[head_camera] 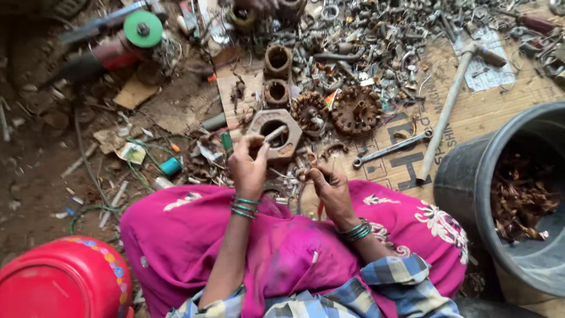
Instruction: The person sits on the ground and uses pliers to strip insulation from small copper wires, placing the stripped copper into a nearby bucket. A coworker uses an angle grinder in the background, creating sparks.
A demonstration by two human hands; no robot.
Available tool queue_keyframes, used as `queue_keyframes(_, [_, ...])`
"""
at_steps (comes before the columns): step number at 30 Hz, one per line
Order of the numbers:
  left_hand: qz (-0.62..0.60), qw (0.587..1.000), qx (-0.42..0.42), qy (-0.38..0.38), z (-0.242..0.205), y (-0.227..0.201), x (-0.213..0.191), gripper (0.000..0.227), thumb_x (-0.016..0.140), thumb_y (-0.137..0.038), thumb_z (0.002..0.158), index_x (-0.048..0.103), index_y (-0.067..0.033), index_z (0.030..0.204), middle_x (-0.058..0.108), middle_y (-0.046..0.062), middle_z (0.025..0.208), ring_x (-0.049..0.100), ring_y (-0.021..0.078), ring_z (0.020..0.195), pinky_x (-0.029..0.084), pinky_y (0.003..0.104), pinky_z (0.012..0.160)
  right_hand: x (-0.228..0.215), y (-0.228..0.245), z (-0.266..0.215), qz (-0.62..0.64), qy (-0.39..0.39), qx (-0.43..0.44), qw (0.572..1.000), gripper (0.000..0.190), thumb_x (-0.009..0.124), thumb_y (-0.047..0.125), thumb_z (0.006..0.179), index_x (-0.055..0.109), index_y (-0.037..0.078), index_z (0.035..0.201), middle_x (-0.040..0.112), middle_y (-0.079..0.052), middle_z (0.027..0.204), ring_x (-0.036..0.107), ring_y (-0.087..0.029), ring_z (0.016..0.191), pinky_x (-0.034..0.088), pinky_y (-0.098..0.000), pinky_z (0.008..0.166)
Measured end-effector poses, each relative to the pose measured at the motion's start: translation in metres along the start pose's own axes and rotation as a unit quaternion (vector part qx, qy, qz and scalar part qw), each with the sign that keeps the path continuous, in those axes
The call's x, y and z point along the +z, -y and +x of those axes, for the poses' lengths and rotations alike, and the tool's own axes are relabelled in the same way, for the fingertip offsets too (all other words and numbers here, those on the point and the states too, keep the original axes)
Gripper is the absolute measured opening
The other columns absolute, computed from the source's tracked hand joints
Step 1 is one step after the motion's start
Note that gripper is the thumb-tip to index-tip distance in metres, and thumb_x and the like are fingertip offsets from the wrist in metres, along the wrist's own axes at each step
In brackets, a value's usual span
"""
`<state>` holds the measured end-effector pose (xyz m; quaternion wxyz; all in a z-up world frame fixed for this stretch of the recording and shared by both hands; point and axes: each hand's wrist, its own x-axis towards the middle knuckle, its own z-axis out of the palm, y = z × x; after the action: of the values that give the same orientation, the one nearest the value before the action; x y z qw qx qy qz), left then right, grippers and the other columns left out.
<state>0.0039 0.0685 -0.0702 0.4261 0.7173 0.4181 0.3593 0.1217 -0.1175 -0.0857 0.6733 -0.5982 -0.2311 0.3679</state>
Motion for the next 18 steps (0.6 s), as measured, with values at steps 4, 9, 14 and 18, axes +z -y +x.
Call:
queue_keyframes(4, [-0.008,0.995,-0.064,0.076,-0.003,-0.024,0.003,0.022,0.062,-0.006,0.096,0.076,-0.0127,0.113,0.079,0.0,0.1,0.075,0.0116,0.08,0.06,0.025,0.068,0.002,0.003,0.002,0.092,0.012,0.005,0.996,0.022,0.067,0.023,0.106,0.075,0.002,0.112,0.073,0.002,0.093,0.055,-0.001,0.076,0.039,-0.0175,0.062])
queue_keyframes(9, [-0.188,0.961,-0.082,0.184,-0.019,-0.05,0.009,0.019,0.071,-0.015,0.101,0.078,-0.0041,0.115,0.078,0.001,0.094,0.067,0.0061,0.082,0.056,0.023,0.071,0.002,0.009,0.002,0.093,-0.011,0.039,0.995,0.024,0.067,0.023,0.101,0.076,0.004,0.111,0.069,0.007,0.083,0.041,0.002,0.059,0.027,-0.0168,0.05])
queue_keyframes(14, [-0.305,0.914,-0.144,0.227,-0.027,-0.045,0.02,0.023,0.073,-0.017,0.096,0.076,0.0022,0.109,0.076,0.001,0.091,0.069,0.0061,0.078,0.057,0.022,0.071,0.006,0.014,0.003,0.055,0.015,-0.009,0.998,0.023,0.069,0.024,0.101,0.075,0.004,0.112,0.066,0.01,0.084,0.04,0.002,0.063,0.029,-0.0169,0.053])
queue_keyframes(18, [-0.315,0.912,-0.159,0.21,-0.032,-0.034,0.026,0.02,0.071,-0.016,0.098,0.076,0.0029,0.103,0.074,0.001,0.085,0.068,0.0053,0.075,0.056,0.021,0.07,0.006,0.018,0.001,0.053,0.02,0.008,0.998,0.022,0.068,0.024,0.1,0.075,0.005,0.108,0.062,0.011,0.08,0.038,0.001,0.06,0.027,-0.0173,0.052])
